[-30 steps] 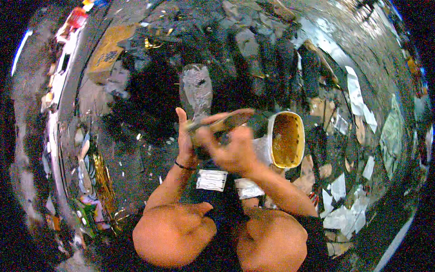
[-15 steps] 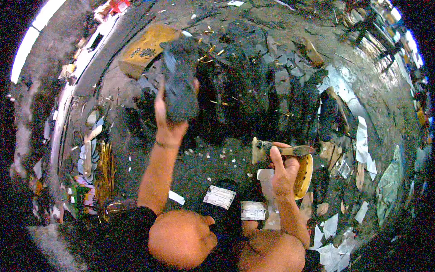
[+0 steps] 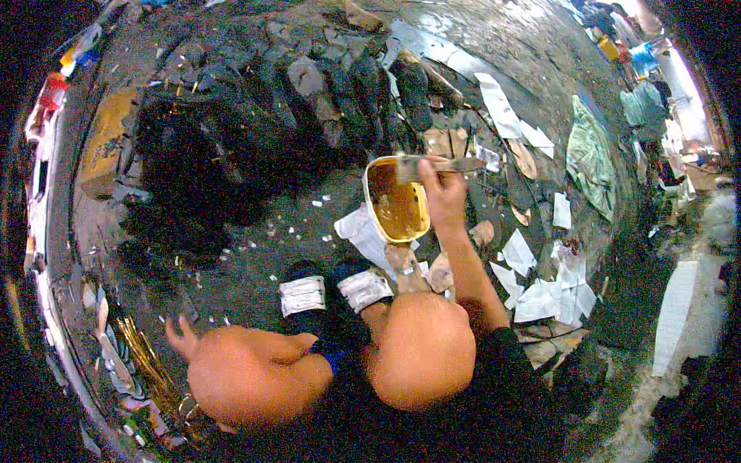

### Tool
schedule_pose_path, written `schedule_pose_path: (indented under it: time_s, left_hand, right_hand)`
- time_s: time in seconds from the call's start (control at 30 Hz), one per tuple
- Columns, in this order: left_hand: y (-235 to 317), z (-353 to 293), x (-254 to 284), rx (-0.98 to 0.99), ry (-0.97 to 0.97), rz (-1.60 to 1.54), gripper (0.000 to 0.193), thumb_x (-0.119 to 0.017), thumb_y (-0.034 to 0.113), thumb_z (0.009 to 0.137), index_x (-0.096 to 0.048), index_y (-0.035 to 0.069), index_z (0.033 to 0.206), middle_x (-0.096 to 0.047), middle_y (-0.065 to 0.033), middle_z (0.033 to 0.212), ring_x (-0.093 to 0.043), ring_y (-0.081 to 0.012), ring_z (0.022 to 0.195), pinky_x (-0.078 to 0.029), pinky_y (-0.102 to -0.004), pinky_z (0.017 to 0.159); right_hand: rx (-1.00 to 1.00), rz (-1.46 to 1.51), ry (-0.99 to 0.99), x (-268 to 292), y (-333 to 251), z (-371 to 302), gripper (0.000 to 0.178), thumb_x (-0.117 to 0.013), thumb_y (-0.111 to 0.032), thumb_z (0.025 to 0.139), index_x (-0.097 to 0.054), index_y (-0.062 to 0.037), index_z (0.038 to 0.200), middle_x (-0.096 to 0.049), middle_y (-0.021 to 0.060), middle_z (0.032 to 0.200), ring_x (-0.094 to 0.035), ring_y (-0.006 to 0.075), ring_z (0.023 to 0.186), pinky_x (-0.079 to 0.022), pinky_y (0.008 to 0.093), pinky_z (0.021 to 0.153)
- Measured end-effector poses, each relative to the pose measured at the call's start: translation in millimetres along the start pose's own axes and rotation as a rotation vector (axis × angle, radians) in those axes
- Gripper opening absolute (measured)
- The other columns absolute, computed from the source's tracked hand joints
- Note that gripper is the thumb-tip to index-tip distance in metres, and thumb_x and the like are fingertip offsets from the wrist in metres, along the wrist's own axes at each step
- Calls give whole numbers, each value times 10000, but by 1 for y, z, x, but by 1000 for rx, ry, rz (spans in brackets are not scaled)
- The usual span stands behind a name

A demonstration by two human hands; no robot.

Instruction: The person sits on the floor and repeatedly applies a yellowish adhesive from a container onto the soles of black sandals using a brush. They handle the sandals one at a time, coating the bottom surfaces and placing them back into a pile.

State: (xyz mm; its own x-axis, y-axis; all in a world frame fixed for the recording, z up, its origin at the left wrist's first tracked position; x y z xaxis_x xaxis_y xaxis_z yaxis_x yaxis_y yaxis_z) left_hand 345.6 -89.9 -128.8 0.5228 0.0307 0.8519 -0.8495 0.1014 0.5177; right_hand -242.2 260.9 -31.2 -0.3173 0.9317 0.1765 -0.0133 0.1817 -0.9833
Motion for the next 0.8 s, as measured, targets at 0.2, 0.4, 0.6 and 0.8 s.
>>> schedule_pose_path:
  time_s: [0.2,0.4,0.6,0.8]
  left_hand:
    - [-215,-81,125,801,86,1172,1110,-653,736,733,-300,25,1508,-248,-287,1551,-157,-524,1430,-147,-648,1140]
    - [-207,-78,162,472,394,694,963,-797,260,630,-331,-1,1432,-212,-356,1519,-149,-500,1443,-149,-586,1165]
    - [-130,-108,170,227,555,185,951,-622,34,647,-228,-9,1511,-48,-289,1586,-108,-468,1469,-172,-511,1190]
    - [54,-111,124,-92,147,-141,736,-534,-85,718,-412,12,1437,-261,-182,1528,-354,-314,1393,-453,-397,1036]
  right_hand:
    - [-273,-278,190,47,40,-17,557,-725,-541,834,-638,-94,1155,-602,132,920,-515,191,839,-448,474,820]
    - [4,-882,-202,39,136,-39,664,-641,-416,911,-415,-110,1455,-582,236,1271,-573,389,1109,-516,515,870]
    - [193,-441,-279,48,190,-3,496,-685,-306,907,-577,-39,1311,-656,205,1154,-647,335,984,-547,419,848]
    - [-3,-496,-86,27,107,-4,353,-690,-279,917,-693,41,1065,-719,57,945,-642,142,810,-527,331,760]
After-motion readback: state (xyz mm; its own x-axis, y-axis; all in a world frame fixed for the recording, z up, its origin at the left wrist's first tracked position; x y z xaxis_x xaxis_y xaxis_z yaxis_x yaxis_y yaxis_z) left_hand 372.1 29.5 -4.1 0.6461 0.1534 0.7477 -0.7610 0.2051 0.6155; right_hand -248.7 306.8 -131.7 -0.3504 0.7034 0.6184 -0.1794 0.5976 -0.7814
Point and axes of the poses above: each hand's wrist, its own z-axis towards the middle knuckle, its own x-axis out of the back of the hand, y = z × x, the point moved 6 cm from there along z, towards the middle knuckle
